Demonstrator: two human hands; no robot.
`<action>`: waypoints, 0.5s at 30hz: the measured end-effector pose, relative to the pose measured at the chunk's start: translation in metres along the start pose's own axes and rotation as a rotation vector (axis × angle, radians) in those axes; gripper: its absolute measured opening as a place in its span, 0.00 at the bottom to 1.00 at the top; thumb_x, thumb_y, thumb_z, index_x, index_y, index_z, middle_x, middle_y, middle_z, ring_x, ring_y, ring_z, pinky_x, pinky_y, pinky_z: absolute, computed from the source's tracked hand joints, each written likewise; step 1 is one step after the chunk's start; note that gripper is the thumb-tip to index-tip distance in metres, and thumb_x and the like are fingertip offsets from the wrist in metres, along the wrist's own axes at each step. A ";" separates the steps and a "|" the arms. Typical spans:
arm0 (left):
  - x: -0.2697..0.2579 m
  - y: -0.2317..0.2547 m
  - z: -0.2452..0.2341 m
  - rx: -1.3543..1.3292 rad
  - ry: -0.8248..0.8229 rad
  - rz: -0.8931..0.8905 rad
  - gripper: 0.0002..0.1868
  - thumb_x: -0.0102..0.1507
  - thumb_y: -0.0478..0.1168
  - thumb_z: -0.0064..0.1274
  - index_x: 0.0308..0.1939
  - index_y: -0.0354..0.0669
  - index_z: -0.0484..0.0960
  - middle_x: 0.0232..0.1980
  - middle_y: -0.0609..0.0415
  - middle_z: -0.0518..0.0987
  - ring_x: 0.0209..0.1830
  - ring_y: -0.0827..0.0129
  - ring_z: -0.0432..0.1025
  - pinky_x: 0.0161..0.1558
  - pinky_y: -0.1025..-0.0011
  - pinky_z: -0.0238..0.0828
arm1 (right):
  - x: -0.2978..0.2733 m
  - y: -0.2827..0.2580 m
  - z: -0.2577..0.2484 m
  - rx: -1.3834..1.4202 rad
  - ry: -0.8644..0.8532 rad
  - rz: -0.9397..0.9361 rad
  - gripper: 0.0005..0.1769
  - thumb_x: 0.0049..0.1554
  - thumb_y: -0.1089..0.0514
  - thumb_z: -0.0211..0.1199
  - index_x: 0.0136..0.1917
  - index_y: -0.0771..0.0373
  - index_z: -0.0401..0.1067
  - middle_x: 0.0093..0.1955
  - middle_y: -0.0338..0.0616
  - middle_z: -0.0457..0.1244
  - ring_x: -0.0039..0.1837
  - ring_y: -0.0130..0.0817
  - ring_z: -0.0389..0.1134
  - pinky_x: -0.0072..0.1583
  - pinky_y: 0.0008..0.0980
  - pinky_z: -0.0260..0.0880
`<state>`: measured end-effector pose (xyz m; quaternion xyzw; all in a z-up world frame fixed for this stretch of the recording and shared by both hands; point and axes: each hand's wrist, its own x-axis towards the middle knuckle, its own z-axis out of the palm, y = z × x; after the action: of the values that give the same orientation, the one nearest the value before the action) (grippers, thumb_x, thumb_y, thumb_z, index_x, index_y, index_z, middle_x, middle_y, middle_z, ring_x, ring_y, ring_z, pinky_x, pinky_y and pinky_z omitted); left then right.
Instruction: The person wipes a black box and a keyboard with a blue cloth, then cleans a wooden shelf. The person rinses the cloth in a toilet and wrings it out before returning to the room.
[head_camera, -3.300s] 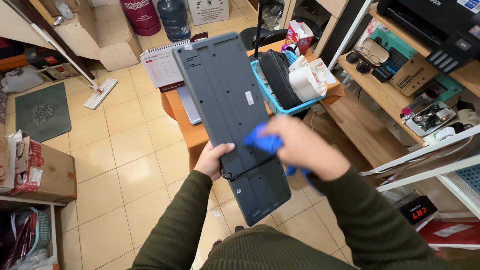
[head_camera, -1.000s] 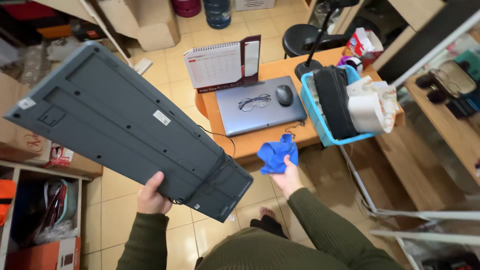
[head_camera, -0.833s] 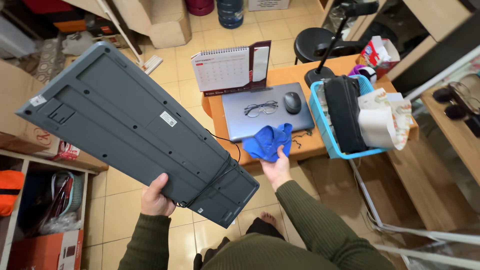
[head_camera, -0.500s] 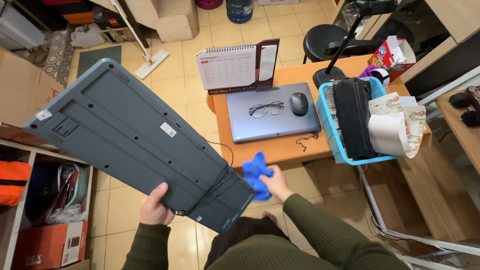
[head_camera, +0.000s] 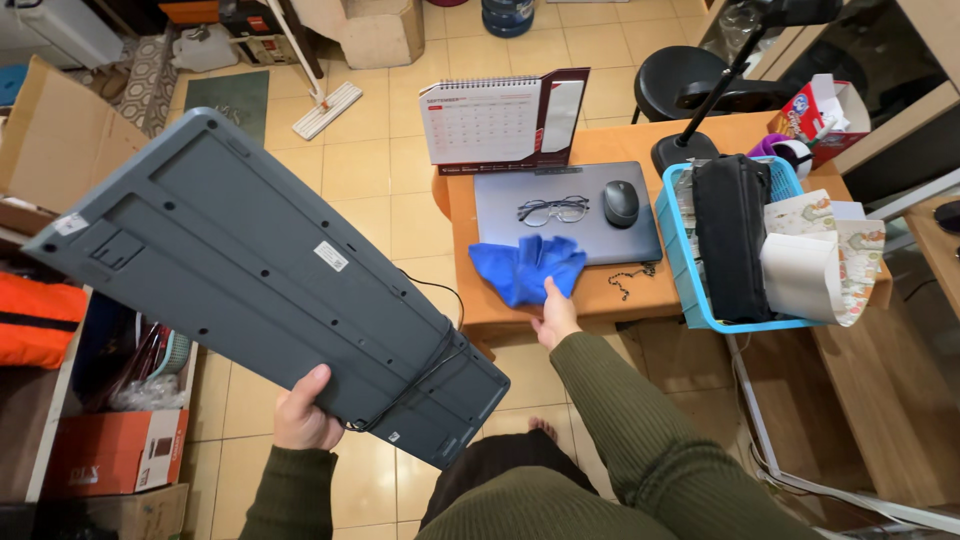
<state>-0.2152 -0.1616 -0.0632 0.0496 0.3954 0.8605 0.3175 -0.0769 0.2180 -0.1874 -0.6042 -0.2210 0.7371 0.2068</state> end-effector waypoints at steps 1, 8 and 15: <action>-0.001 -0.002 0.000 0.002 0.011 0.006 0.28 0.63 0.35 0.52 0.67 0.29 0.68 0.62 0.40 0.76 0.61 0.50 0.73 0.61 0.52 0.70 | 0.010 0.009 -0.002 -0.075 -0.025 -0.065 0.33 0.61 0.45 0.63 0.75 0.56 0.60 0.72 0.48 0.58 0.69 0.50 0.53 0.70 0.56 0.50; 0.001 -0.011 0.010 -0.034 -0.012 -0.053 0.27 0.64 0.34 0.53 0.66 0.26 0.69 0.60 0.36 0.76 0.59 0.46 0.73 0.60 0.50 0.72 | -0.016 0.021 -0.035 -0.286 0.178 -0.641 0.46 0.54 0.54 0.72 0.77 0.59 0.49 0.70 0.52 0.51 0.66 0.41 0.59 0.64 0.41 0.63; 0.015 -0.025 0.049 -0.091 -0.311 -0.139 0.32 0.61 0.33 0.54 0.68 0.29 0.66 0.63 0.38 0.75 0.61 0.48 0.73 0.61 0.52 0.72 | -0.193 -0.023 -0.044 -0.365 -1.199 -0.720 0.47 0.57 0.48 0.71 0.80 0.63 0.52 0.72 0.47 0.60 0.74 0.36 0.60 0.73 0.37 0.57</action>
<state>-0.1981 -0.1087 -0.0507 0.1403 0.3045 0.8353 0.4357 0.0031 0.1302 -0.0274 -0.0103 -0.6015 0.7792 0.1757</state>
